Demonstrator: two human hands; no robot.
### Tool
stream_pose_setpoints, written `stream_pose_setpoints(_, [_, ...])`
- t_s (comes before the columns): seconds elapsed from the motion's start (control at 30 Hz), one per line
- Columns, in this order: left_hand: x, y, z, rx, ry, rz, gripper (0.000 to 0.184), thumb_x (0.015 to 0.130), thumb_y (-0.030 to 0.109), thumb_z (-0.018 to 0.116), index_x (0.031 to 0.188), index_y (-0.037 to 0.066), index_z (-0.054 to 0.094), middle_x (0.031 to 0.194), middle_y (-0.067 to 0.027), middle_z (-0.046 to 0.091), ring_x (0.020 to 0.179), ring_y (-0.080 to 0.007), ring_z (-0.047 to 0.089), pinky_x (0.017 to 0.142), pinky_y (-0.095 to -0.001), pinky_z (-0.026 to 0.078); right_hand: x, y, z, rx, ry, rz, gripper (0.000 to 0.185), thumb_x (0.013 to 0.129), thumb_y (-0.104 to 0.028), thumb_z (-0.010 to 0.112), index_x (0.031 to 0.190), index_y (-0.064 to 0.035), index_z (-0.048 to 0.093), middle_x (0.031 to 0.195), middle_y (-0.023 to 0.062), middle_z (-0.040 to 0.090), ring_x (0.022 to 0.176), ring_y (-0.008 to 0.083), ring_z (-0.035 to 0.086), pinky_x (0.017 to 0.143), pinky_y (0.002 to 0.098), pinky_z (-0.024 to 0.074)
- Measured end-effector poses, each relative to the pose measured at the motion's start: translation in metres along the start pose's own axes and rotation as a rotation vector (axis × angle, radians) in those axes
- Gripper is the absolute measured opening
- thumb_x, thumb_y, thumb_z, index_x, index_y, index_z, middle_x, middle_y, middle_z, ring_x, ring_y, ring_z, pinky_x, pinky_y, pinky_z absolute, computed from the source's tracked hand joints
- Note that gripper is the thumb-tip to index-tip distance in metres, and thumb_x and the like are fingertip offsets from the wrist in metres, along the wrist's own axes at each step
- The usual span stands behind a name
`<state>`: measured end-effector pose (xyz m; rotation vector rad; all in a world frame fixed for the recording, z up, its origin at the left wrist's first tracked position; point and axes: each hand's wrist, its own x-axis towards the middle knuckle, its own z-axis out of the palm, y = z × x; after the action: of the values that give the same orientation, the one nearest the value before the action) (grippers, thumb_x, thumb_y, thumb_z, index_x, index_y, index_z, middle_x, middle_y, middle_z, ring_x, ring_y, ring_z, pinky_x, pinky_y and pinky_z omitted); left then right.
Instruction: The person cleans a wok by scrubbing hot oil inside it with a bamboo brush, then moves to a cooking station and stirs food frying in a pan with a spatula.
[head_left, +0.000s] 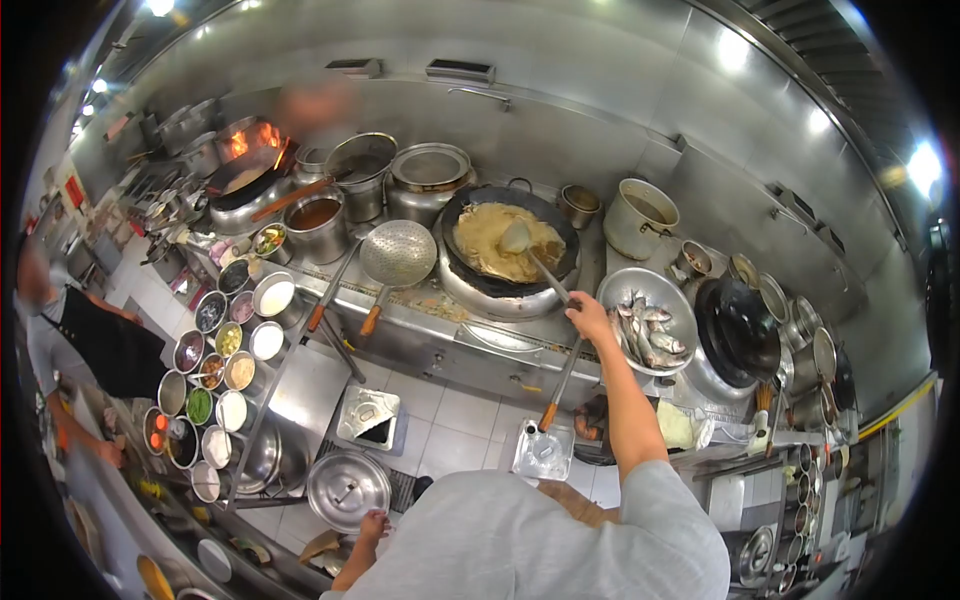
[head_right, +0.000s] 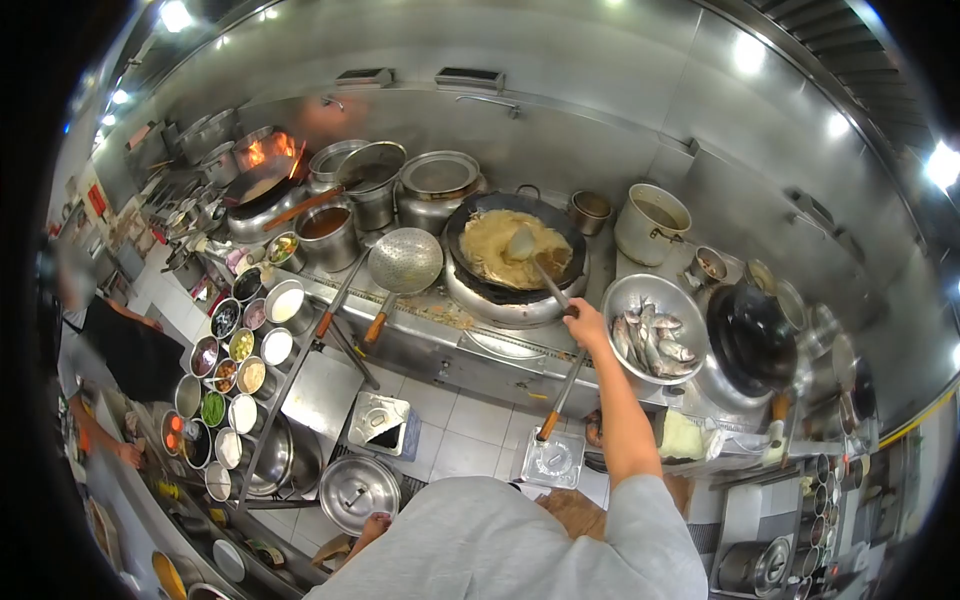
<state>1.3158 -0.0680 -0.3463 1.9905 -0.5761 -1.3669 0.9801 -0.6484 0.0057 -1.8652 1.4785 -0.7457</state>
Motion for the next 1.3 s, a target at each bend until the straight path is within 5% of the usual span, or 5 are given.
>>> stream_pose_setpoints(0.23, [0.015, -0.021, 0.000, -0.435, 0.064, -0.133, 0.024, 0.083, 0.015, 0.051, 0.107, 0.009, 0.052, 0.079, -0.0050, 0.058, 0.061, -0.0177, 0.060, 0.048, -0.0323, 0.048, 0.009, -0.030, 0.021, -0.470, 0.214, -0.139, 0.047, 0.077, -0.009, 0.062, 0.122, -0.0171, 0.052, 0.104, 0.0172, 0.063, 0.097, 0.0380, 0.060, 0.083, 0.0487, 0.0478])
stream_pose_setpoints(0.67, [-0.013, -0.070, 0.011, -0.425, -0.064, 0.035, 0.021, 0.088, 0.023, 0.054, 0.097, 0.005, 0.060, 0.079, -0.0072, 0.064, 0.068, -0.0160, 0.061, 0.054, -0.0283, 0.049, 0.143, -0.013, 0.022, -0.911, 0.204, -0.432, 0.024, 0.086, -0.015, 0.048, 0.106, -0.0155, 0.060, 0.092, 0.0133, 0.062, 0.084, 0.0320, 0.065, 0.070, 0.0433, 0.0531])
stream_pose_setpoints(0.83, [-0.020, -0.047, -0.011, 0.299, 0.075, 0.290, 0.021, 0.087, 0.020, 0.055, 0.098, 0.003, 0.061, 0.084, -0.0156, 0.065, 0.077, -0.0264, 0.064, 0.067, -0.0406, 0.052, 0.108, -0.051, -0.021, -0.997, -0.003, -0.471, 0.024, 0.085, -0.012, 0.048, 0.103, -0.0158, 0.064, 0.091, 0.0125, 0.066, 0.088, 0.0312, 0.065, 0.073, 0.0420, 0.0529])
stream_pose_setpoints(1.03, [-0.015, 0.022, -0.007, -0.051, 0.067, 0.055, 0.016, 0.087, 0.016, 0.054, 0.099, 0.006, 0.056, 0.078, -0.0092, 0.061, 0.062, -0.0187, 0.056, 0.052, -0.0320, 0.045, 0.062, -0.075, -0.075, -1.026, 0.049, -0.465, 0.026, 0.083, -0.012, 0.051, 0.104, -0.0176, 0.065, 0.091, 0.0119, 0.067, 0.086, 0.0325, 0.065, 0.072, 0.0438, 0.0525])
stream_pose_setpoints(1.3, [-0.018, 0.055, -0.002, -0.318, -0.021, -0.107, 0.021, 0.085, 0.013, 0.054, 0.106, 0.009, 0.052, 0.073, -0.0024, 0.056, 0.053, -0.0095, 0.049, 0.041, -0.0228, 0.038, 0.009, -0.019, -0.054, -0.020, -0.134, -0.209, 0.047, 0.080, -0.007, 0.061, 0.126, -0.0093, 0.053, 0.111, 0.0140, 0.064, 0.101, 0.0271, 0.061, 0.086, 0.0329, 0.0465])
